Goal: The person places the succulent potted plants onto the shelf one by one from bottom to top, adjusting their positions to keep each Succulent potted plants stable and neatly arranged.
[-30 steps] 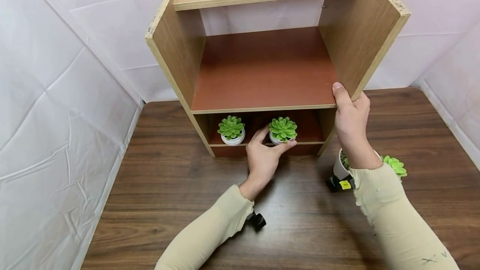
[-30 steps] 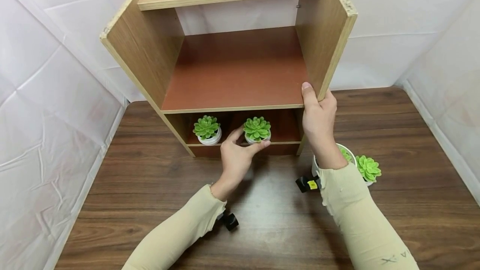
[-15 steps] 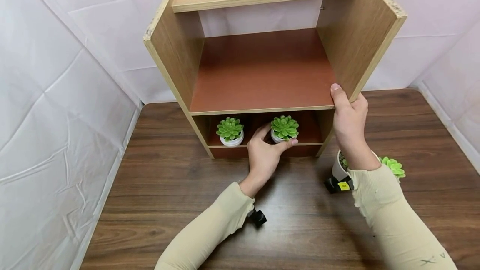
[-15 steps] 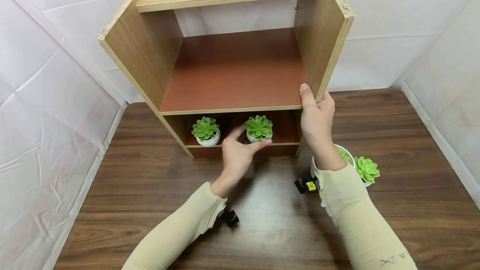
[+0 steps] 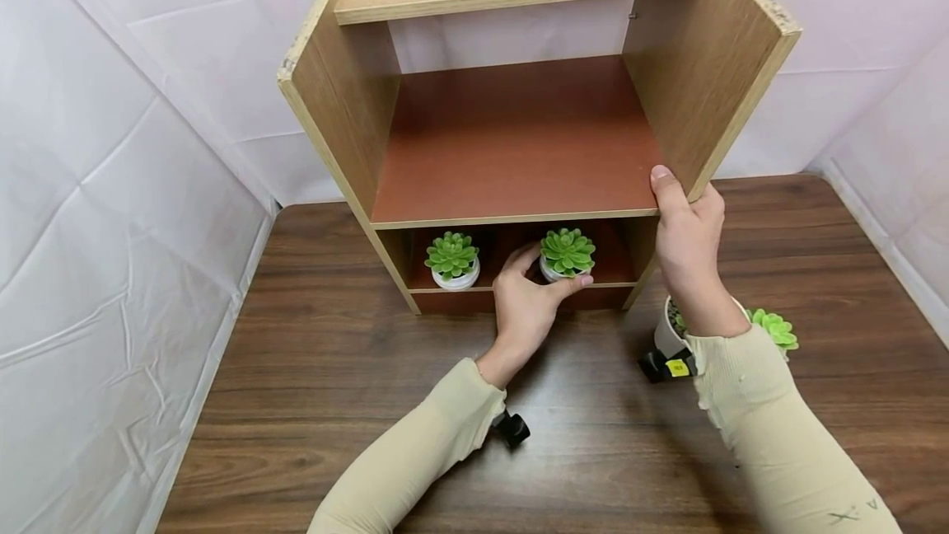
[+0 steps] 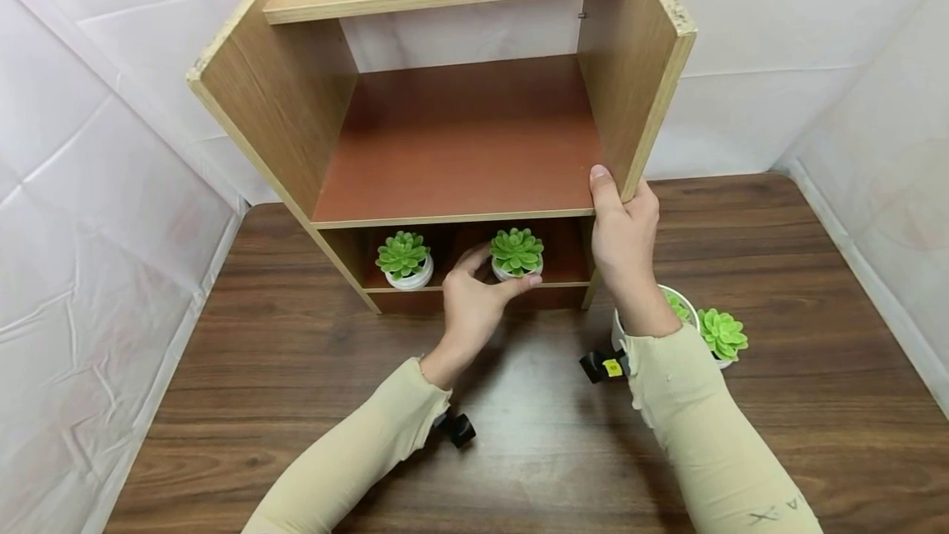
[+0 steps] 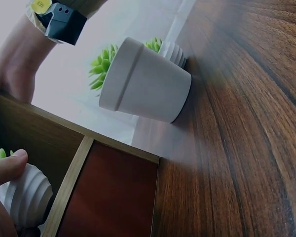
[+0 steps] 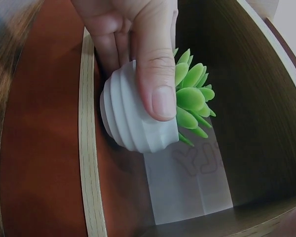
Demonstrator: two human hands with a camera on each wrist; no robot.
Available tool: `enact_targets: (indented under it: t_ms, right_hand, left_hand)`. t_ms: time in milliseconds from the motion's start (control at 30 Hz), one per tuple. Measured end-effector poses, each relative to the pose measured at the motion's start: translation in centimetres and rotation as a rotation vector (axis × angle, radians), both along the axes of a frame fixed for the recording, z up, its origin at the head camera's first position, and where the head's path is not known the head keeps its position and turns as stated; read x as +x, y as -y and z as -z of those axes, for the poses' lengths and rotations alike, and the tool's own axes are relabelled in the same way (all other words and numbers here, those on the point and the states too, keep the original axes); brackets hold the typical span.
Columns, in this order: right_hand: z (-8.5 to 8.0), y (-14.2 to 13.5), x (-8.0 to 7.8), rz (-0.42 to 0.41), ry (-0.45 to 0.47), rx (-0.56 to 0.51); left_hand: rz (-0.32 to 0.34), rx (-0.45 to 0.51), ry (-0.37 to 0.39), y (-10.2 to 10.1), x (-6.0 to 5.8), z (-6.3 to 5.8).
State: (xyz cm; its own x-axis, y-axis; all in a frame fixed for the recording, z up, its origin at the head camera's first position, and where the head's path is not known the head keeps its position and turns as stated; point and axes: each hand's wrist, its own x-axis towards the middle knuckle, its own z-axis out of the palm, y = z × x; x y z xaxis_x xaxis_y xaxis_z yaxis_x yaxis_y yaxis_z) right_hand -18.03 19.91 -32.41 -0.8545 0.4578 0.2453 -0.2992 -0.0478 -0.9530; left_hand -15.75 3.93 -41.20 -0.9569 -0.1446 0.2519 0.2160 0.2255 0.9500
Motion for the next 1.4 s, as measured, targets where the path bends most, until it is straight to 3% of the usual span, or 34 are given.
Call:
enact_targets:
  t_ms: [633, 1400]
  right_hand:
    - [0.06, 0.08, 0.19, 0.004, 0.013, 0.023]
    - [-0.09, -0.02, 0.13, 0.003, 0.003, 0.035]
  left_hand:
    - [-0.006, -0.061, 0.053, -0.28, -0.02, -0.13]
    - [0.016, -0.091, 0.046, -0.46, -0.44, -0.47]
